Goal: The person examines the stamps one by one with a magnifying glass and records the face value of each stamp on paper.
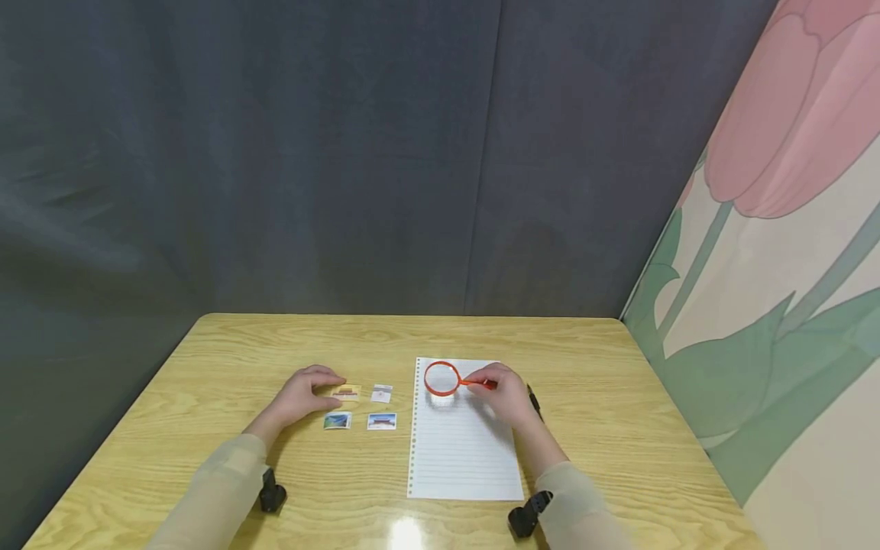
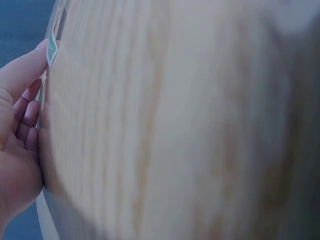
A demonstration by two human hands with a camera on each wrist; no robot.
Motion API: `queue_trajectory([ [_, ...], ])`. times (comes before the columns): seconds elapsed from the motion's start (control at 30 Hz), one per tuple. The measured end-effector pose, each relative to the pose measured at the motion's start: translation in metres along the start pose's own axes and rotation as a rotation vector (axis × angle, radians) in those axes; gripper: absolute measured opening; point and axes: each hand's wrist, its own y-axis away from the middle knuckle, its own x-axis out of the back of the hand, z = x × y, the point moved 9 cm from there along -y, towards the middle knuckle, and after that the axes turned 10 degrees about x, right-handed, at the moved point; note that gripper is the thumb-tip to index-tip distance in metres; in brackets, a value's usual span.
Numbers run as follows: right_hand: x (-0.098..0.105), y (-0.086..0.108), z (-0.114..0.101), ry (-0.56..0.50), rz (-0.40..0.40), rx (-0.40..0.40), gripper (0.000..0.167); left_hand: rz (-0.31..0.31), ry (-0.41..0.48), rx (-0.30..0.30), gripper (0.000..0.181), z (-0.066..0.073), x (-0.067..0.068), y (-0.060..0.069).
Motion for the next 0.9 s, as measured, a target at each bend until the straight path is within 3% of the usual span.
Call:
queue_trajectory([
  [0.5,-0.076,-0.029,-0.050,0.008,-0.037,0.118,0.009,-0.003,0.002,-0.001,0.040,-0.001,0.001,-0.001],
  [0.9,-0.120,-0.038,-0.068,0.029,-0.082,0.114,0.005,0.022,-0.016,-0.020,0.039,-0.002,0.002,-0.001],
])
